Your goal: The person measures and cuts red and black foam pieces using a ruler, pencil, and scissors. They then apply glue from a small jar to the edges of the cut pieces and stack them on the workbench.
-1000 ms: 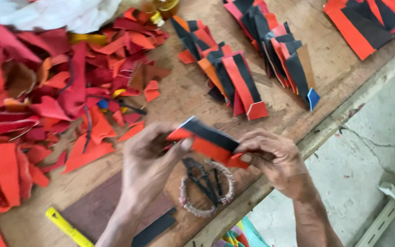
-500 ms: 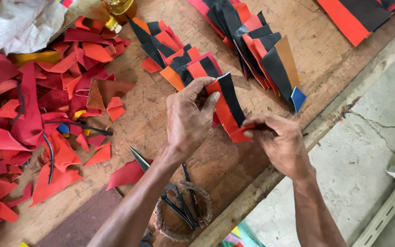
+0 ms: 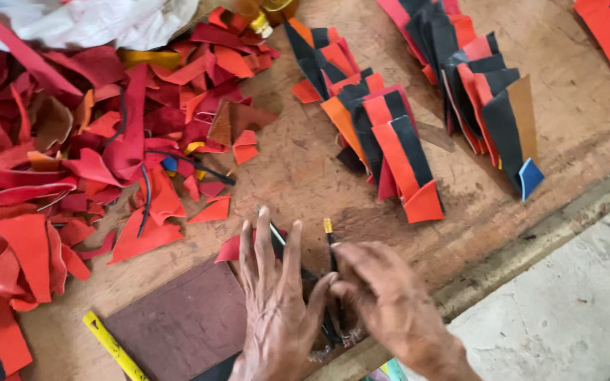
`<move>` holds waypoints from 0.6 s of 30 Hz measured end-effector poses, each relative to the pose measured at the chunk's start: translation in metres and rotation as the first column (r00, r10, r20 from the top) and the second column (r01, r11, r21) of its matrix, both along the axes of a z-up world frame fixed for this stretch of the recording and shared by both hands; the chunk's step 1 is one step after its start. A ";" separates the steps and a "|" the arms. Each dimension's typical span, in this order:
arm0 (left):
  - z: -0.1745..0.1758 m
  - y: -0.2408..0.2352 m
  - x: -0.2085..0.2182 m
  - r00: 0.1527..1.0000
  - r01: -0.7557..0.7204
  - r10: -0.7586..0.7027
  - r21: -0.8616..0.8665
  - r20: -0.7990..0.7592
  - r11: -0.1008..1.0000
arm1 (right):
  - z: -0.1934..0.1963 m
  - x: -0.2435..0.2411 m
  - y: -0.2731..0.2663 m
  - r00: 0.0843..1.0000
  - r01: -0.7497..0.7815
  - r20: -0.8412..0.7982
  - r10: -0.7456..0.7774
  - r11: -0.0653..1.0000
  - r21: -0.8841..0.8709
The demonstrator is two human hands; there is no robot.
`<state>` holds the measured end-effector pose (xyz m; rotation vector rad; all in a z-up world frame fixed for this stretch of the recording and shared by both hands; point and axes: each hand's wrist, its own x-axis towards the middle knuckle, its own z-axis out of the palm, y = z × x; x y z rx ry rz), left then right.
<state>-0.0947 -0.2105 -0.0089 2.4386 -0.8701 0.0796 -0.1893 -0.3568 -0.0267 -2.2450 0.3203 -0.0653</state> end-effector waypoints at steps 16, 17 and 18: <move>-0.023 0.091 0.068 0.990 -0.130 0.127 -0.033 -0.068 0.991 | -0.003 0.028 0.071 0.978 0.207 0.035 -0.205 0.948 -0.243; -0.023 0.098 0.074 0.981 -0.193 0.192 0.000 -0.027 0.981 | -0.005 0.031 0.076 0.972 0.236 0.049 -0.231 0.940 -0.248; -0.023 0.106 0.080 0.973 -0.230 0.230 0.009 0.000 0.973 | -0.008 0.035 0.079 0.964 0.265 0.063 -0.258 0.930 -0.255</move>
